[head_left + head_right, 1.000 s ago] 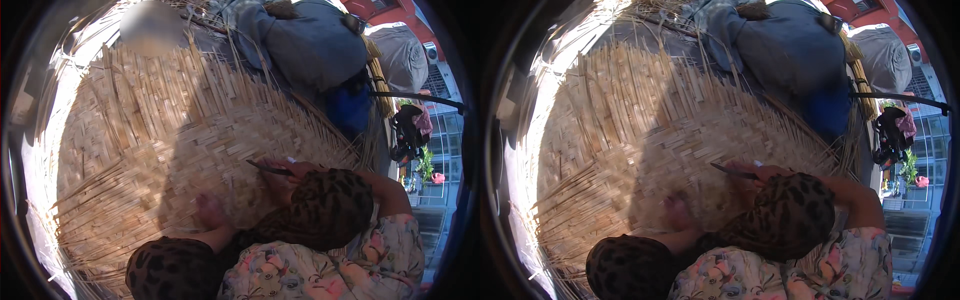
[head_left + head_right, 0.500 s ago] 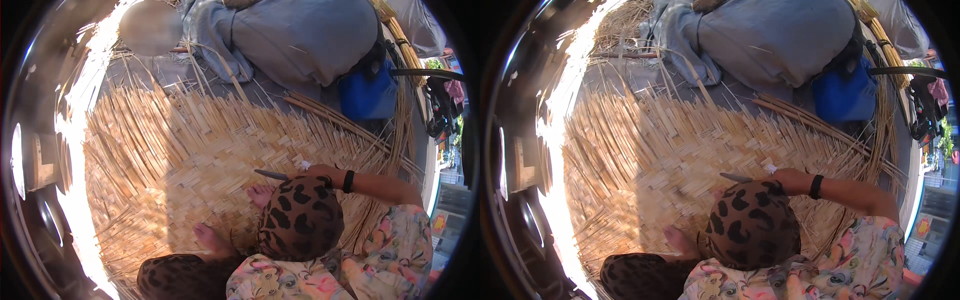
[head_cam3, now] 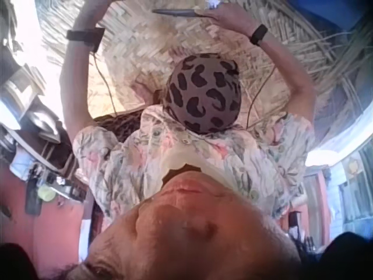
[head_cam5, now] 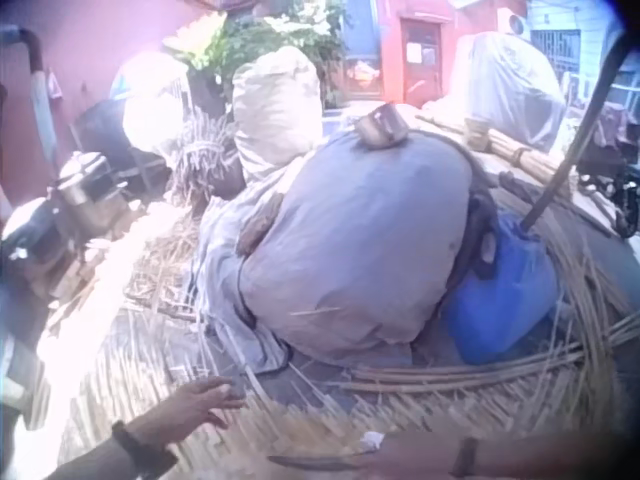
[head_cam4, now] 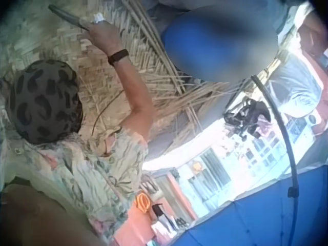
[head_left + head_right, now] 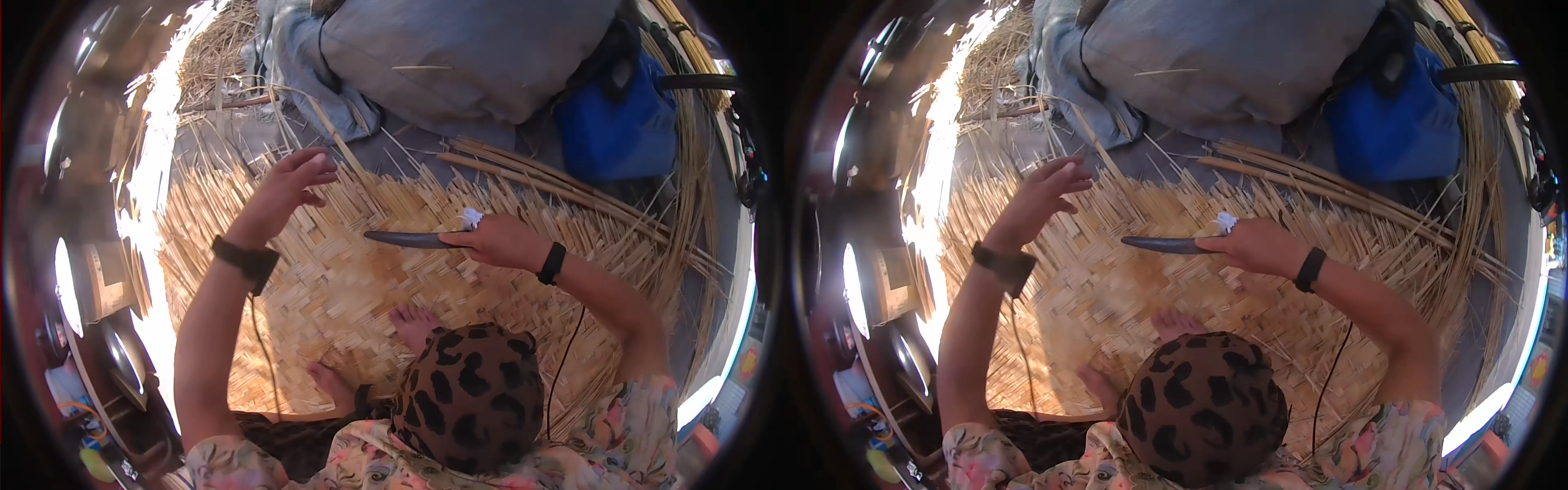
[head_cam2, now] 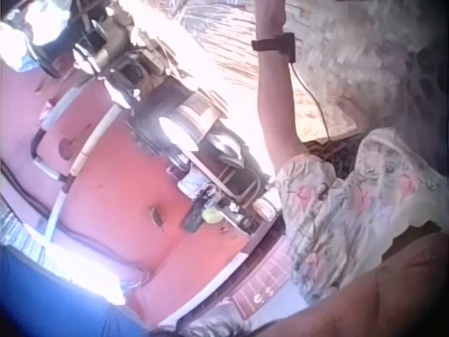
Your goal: The recorder is weaving thin bamboo strips into a large circular mat on the ground.
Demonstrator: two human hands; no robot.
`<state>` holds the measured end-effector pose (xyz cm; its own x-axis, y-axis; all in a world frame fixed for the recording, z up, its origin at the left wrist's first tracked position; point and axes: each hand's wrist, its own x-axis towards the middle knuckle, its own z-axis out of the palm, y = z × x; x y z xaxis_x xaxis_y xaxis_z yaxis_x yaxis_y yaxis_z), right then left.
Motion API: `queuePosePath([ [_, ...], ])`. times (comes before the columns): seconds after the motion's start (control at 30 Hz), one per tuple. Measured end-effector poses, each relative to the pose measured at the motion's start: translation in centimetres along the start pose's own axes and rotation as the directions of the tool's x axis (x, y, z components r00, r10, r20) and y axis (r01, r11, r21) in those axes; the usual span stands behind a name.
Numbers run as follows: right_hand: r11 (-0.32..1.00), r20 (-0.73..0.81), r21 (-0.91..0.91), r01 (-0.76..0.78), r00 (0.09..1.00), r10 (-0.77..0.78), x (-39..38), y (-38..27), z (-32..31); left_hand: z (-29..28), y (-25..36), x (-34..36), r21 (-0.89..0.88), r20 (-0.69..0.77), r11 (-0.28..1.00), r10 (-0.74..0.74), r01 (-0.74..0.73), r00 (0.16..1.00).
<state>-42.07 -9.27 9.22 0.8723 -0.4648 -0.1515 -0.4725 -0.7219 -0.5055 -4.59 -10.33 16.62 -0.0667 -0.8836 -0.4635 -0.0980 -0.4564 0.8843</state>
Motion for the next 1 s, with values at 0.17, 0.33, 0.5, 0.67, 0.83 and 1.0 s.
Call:
queuePosePath([
  [0.17, 0.99, 0.056, -0.141, -0.015, 0.998, 0.023, 4.2, 3.8, -1.1, 1.8, -5.3, 10.7, -0.445, -0.237, 0.894, -0.182, 0.06, 0.954],
  [0.33, 0.995, 0.126, -0.066, -0.08, 0.988, 0.088, 10.0, 6.3, -1.1, 0.0, -10.8, 13.1, -0.551, -0.215, 0.832, -0.078, -0.055, 0.974],
  [0.5, 0.996, 0.23, 0.011, -0.093, 0.969, 0.088, 11.8, 8.4, 0.7, 6.4, -7.7, 7.5, -0.299, -0.195, 0.954, -0.024, -0.036, 0.98],
  [0.67, 0.787, 0.348, 0.544, -0.291, 0.932, 0.105, 11.6, 9.1, -0.5, 3.5, 1.3, -1.8, 0.532, 0.211, 0.462, 0.739, -0.709, 0.64],
  [0.83, 0.988, 0.131, -0.11, -0.104, 0.984, 0.118, 10.9, 4.2, -4.9, -14.3, 6.6, -17.1, 0.896, -0.014, 0.347, 0.646, -0.276, 0.764],
  [1.0, 0.988, 0.015, -0.121, 0.097, 0.995, -0.096, 10.3, -2.8, -5.0, -16.2, -2.3, -33.0, 0.921, -0.337, 0.353, 0.509, 0.165, 0.792],
])
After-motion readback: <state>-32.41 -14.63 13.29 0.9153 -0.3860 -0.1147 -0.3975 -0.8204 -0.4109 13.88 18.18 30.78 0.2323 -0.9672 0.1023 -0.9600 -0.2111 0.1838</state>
